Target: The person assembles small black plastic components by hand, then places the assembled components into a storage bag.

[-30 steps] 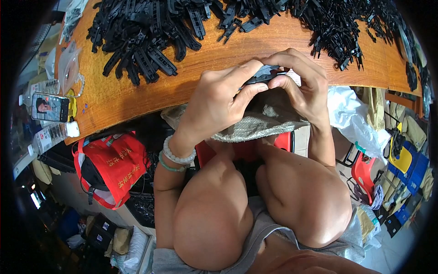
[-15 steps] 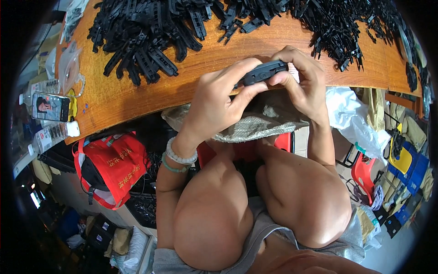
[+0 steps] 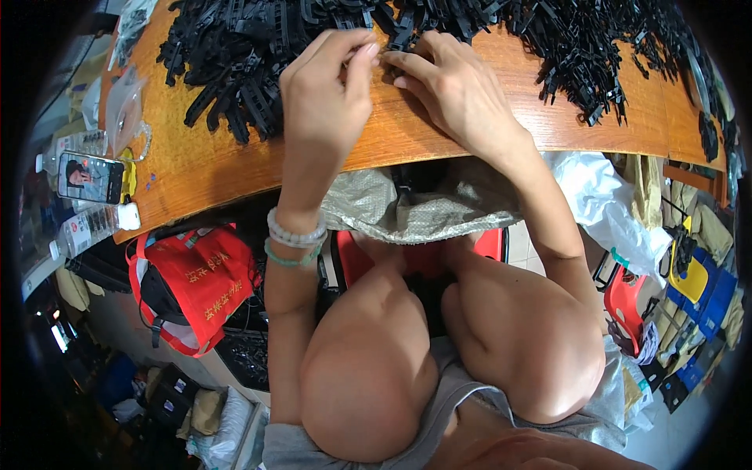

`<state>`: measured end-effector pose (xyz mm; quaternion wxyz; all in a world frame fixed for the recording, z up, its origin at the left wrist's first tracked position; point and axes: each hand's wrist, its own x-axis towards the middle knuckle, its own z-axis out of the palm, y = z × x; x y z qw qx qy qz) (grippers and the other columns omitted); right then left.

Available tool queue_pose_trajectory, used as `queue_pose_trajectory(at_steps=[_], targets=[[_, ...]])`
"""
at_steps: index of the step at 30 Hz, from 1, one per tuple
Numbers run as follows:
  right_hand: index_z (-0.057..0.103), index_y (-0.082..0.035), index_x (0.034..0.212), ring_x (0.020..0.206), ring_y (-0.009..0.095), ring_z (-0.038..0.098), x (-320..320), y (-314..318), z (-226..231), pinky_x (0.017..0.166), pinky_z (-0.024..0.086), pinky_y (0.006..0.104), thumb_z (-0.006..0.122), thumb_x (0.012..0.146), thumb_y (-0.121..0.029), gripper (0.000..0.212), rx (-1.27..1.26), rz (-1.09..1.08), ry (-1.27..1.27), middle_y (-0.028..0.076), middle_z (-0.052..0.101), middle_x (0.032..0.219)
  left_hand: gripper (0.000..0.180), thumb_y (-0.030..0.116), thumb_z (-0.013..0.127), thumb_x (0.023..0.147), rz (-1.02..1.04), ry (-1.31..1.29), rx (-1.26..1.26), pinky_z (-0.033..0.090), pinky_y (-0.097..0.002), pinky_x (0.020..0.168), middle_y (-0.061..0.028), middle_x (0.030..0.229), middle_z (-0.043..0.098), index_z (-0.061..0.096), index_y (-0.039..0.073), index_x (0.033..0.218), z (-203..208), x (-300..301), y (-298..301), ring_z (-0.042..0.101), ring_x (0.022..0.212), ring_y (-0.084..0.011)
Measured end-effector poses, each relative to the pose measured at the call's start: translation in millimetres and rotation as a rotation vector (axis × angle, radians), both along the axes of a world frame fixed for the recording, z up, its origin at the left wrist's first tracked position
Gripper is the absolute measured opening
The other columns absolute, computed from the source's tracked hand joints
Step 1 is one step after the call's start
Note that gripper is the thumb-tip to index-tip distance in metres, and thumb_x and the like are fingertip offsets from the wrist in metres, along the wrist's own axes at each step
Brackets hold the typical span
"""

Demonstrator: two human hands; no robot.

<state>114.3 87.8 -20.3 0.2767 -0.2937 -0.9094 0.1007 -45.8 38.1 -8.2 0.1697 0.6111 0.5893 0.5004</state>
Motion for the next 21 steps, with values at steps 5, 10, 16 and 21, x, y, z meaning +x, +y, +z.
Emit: queue_pose_trajectory(at_steps=[5, 10, 16, 21], targets=[[0.061, -0.004, 0.085, 0.082, 0.026, 0.052, 6.0, -15.6, -3.9, 0.071, 0.042, 0.0353, 0.066, 0.076, -0.019, 0.019, 0.047, -0.080, 0.025, 0.009, 0.051, 0.084, 0.011, 0.008, 0.060, 0.082, -0.033, 0.452, 0.240, 0.052, -0.0325, 0.061, -0.0147, 0.085, 0.064, 0.065, 0.000, 0.088, -1.9, 7.0, 43.1, 0.065, 0.069, -0.0269], [0.057, -0.001, 0.083, 0.079, 0.034, 0.054, 21.9, -24.4, 4.1, 0.072, 0.044, 0.0410, 0.065, 0.074, -0.006, 0.013, -0.207, -0.166, 0.092, 0.015, 0.054, 0.082, 0.018, 0.019, 0.062, 0.080, 0.092, 0.894, 0.018, 0.051, -0.0382, 0.058, -0.0127, 0.078, 0.062, 0.063, 0.001, 0.079, -3.8, 14.4, 50.7, 0.063, 0.067, -0.0312], [0.057, 0.001, 0.088, 0.073, 0.031, 0.055, 42.0, -25.7, 5.2, 0.066, 0.045, 0.0369, 0.061, 0.079, -0.003, 0.011, -0.212, -0.204, 0.243, 0.014, 0.055, 0.082, 0.016, 0.012, 0.066, 0.075, 0.079, 0.635, -0.073, 0.049, -0.0352, 0.060, -0.0138, 0.078, 0.060, 0.058, -0.001, 0.078, 3.6, 23.7, 10.0, 0.063, 0.069, -0.0296], [0.064, 0.002, 0.092, 0.070, 0.008, 0.055, 54.4, -34.5, 16.9, 0.062, 0.044, 0.0211, 0.064, 0.082, -0.004, 0.012, -0.771, -0.061, 0.667, 0.004, 0.062, 0.080, 0.015, 0.002, 0.065, 0.079, -0.212, -0.708, -0.250, 0.049, -0.0254, 0.062, -0.0102, 0.081, 0.060, 0.051, -0.003, 0.078, -1.3, 25.8, -17.2, 0.063, 0.072, -0.0151]])
